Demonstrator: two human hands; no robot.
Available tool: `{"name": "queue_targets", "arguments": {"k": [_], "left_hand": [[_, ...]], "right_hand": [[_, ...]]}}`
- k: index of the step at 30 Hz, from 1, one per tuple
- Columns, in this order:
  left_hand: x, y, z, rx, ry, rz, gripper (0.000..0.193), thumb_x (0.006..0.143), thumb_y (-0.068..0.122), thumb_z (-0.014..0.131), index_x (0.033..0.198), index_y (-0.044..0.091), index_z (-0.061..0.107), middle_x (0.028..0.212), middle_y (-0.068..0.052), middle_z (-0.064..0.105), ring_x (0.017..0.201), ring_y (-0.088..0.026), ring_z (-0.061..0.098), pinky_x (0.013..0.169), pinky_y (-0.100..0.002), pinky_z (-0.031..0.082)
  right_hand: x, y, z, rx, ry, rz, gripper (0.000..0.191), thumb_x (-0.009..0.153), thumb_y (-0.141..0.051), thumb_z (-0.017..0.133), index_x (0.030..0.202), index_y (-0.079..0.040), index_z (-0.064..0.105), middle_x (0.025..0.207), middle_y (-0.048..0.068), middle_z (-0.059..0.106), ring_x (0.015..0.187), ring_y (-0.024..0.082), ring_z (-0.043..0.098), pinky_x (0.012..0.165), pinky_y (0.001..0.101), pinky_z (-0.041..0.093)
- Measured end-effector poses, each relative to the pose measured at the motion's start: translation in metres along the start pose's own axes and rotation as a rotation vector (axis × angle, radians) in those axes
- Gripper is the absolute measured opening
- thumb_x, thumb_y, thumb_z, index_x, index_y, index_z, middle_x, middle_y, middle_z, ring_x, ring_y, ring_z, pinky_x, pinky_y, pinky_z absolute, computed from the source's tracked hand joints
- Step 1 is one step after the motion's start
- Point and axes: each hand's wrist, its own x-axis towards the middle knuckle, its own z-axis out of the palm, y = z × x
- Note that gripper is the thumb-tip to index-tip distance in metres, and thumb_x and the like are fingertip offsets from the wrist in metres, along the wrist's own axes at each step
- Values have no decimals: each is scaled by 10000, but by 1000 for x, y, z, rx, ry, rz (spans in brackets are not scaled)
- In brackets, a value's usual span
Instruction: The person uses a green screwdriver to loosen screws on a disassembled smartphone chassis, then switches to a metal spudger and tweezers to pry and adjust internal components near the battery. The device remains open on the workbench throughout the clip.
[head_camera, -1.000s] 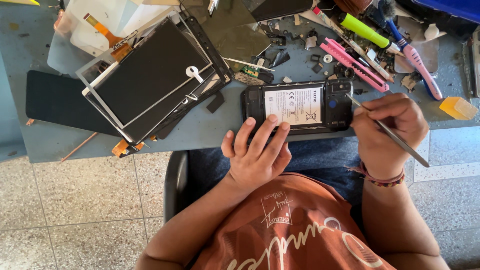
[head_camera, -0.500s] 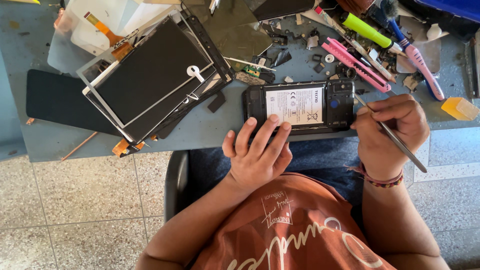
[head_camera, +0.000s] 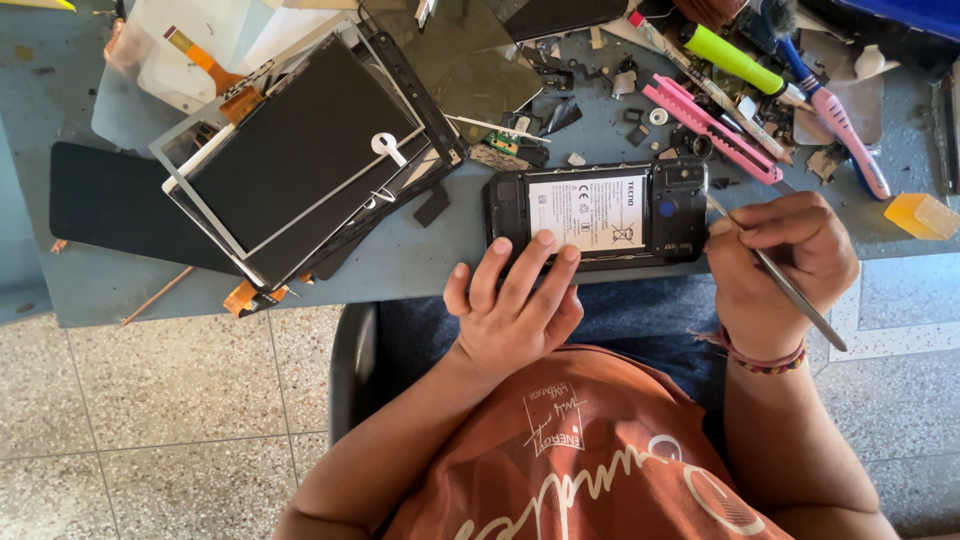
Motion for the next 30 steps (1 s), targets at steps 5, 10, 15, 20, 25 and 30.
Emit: {"name": "queue_targets", "arguments": {"k": [5,10,15,20,25,30], "left_hand": [[0,0,2,4,20,-5,403,1000,356,640,1376,225,704,1466,-6,593,1413,-252,414,1232,-454,127],[1,0,0,-12,6,-14,399,1000,347,657,1376,221,705,1475,-4,590,1414,-253,412,1238,-445,126],[2,0,-1,-19,-3,-19,399,990,338,666,1370,221,705,1471,0,592,1413,-254,415,1238,-444,122],[3,1,-3,-19,-14,-26,403,985,341,665,1369,227,704,1469,6,594,1411,-257,413,1238,-445,117],[4,1,-3,-13,-6,-29,402,984,336,669,1368,225,704,1468,7,597,1411,-255,416,1241,-443,120],[3,1,-2,-20,-3,-30,408,981,333,670,1371,220,704,1470,3,593,1415,-257,416,1240,-444,121]], "right_hand": [[3,-4,1,-12,-30,-6,284,990,142,763,915,-12,537,1003,97,661,795,80,578,740,178,490],[2,-3,1,-13,-28,-17,294,987,140,761,893,-12,528,987,93,650,816,86,594,750,182,485],[0,-1,2,25,8,24,266,947,121,745,915,-32,530,982,81,669,815,77,619,752,177,508],[1,-1,4,22,-80,4,274,1004,147,792,908,7,576,1042,115,698,819,83,589,780,176,504],[2,-2,3,-15,-115,3,268,978,142,817,892,9,602,1047,116,713,890,98,650,817,184,520],[3,-4,4,-25,-125,13,258,973,132,827,895,12,613,1041,126,735,893,104,678,833,186,539]]}}
